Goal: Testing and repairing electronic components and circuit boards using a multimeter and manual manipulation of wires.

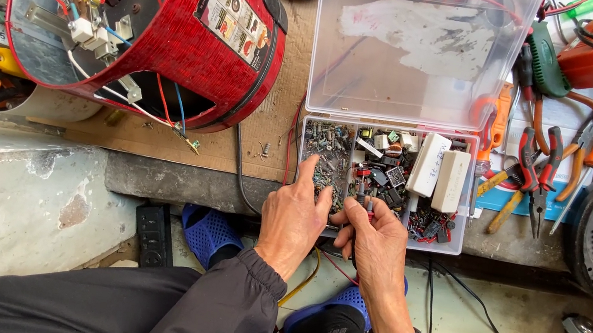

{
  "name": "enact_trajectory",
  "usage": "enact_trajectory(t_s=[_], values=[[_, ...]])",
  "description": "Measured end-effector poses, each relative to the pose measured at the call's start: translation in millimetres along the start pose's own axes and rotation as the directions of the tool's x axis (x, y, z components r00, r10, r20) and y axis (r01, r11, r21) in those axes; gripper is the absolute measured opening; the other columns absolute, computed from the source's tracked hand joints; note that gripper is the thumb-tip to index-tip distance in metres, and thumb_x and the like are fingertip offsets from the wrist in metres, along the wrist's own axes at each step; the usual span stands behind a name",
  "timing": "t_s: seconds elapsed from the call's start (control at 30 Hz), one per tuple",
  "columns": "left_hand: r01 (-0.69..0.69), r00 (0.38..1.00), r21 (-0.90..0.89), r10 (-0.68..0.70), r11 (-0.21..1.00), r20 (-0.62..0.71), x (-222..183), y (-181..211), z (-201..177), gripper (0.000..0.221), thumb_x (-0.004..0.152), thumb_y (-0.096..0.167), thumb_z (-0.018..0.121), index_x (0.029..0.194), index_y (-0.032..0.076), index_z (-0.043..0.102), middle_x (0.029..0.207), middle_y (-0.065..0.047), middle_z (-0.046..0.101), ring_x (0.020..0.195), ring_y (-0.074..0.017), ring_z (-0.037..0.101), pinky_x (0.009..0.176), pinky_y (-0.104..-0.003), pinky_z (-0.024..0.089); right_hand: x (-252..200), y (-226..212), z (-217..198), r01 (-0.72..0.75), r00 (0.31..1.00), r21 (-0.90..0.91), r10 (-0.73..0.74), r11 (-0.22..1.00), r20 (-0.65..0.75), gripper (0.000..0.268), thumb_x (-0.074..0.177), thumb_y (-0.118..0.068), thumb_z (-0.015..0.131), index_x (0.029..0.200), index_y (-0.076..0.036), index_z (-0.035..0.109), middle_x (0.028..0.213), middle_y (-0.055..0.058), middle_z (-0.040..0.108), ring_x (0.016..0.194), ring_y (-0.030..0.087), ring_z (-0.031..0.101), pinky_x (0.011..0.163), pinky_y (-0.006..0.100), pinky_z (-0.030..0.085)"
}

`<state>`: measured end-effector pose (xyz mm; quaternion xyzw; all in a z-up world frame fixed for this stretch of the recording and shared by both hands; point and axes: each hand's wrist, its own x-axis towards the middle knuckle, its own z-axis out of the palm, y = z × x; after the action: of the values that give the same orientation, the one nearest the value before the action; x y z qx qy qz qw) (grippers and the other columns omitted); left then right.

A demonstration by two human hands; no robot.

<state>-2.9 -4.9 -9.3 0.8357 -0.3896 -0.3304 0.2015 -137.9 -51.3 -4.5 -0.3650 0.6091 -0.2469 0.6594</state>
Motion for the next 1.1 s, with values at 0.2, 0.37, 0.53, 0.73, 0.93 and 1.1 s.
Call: enact_trajectory(t_s=[0.2, 0.37, 0.53, 0.73, 0.93, 1.1], values=[[-0.001, 1.0, 0.022, 0.0, 1.0, 0.018, -2.9, 1.6, -4.0, 0.049, 0.107, 0.026, 0.064, 0.151, 0.007, 0.055, 0.09, -0.027, 0.083, 0.084, -0.047, 0.084, 0.076, -0.057, 0.066, 1.4, 3.6, -1.5, 0.002, 1.0, -0.003, -0.002, 1.0, 0.002, 0.017, 0.103, -0.011, 0.074, 0.108, 0.005, 0.074, 0.08, 0.026, 0.078, 0.044, 0.02, 0.066, 0.029, 0.024, 0.048], [-0.04, 0.999, -0.01, 0.04, 0.999, 0.002, -5.1, 6.4, -8.5, 0.052, 0.107, 0.022, 0.064, 0.154, 0.006, 0.051, 0.094, -0.031, 0.082, 0.087, -0.0516, 0.082, 0.077, -0.063, 0.065, 2.7, 5.5, -2.1, 0.003, 1.0, 0.002, -0.003, 1.0, 0.002, 0.017, 0.103, -0.011, 0.075, 0.108, 0.005, 0.074, 0.08, 0.026, 0.078, 0.044, 0.021, 0.066, 0.029, 0.025, 0.048], [-0.047, 0.999, 0.033, 0.047, 0.998, 0.02, -4.4, -0.9, -1.9, 0.051, 0.106, 0.025, 0.065, 0.152, 0.007, 0.053, 0.091, -0.027, 0.083, 0.085, -0.052, 0.082, 0.076, -0.064, 0.065, 1.9, 3.6, -1.9, -0.003, 1.0, 0.0, 0.003, 1.0, 0.001, 0.018, 0.103, -0.011, 0.074, 0.109, 0.006, 0.074, 0.08, 0.026, 0.078, 0.044, 0.021, 0.066, 0.03, 0.024, 0.048], [-0.053, 0.999, 0.045, 0.053, 0.998, 0.008, -3.6, -4.7, 1.8, 0.049, 0.105, 0.025, 0.066, 0.151, 0.009, 0.056, 0.09, -0.024, 0.084, 0.083, -0.0501, 0.082, 0.074, -0.062, 0.065, 3.3, 6.3, -2.8, 0.007, 1.0, -0.011, -0.007, 1.0, 0.008, 0.018, 0.103, -0.011, 0.075, 0.11, 0.006, 0.074, 0.081, 0.027, 0.078, 0.044, 0.021, 0.067, 0.029, 0.025, 0.048], [-0.068, 0.998, 0.055, 0.067, 0.996, 0.016, -0.4, -5.2, -3.6, 0.046, 0.105, 0.025, 0.066, 0.148, 0.012, 0.061, 0.085, -0.023, 0.083, 0.081, -0.0497, 0.082, 0.073, -0.062, 0.065, 3.2, 5.5, -2.2, 0.001, 1.0, -0.011, -0.001, 1.0, 0.012, 0.019, 0.103, -0.012, 0.075, 0.11, 0.005, 0.073, 0.082, 0.027, 0.079, 0.044, 0.021, 0.067, 0.029, 0.025, 0.048], [-0.096, 0.992, -0.013, 0.095, 0.995, -0.08, 14.7, -1.1, -18.8, 0.028, 0.112, 0.014, 0.063, 0.137, 0.008, 0.071, 0.076, -0.015, 0.082, 0.072, -0.0327, 0.083, 0.073, -0.044, 0.068, 2.5, 6.2, -2.9, 0.007, 1.0, -0.003, -0.007, 1.0, 0.02, 0.019, 0.104, -0.012, 0.074, 0.111, 0.006, 0.073, 0.082, 0.027, 0.079, 0.044, 0.02, 0.066, 0.029, 0.024, 0.047]])
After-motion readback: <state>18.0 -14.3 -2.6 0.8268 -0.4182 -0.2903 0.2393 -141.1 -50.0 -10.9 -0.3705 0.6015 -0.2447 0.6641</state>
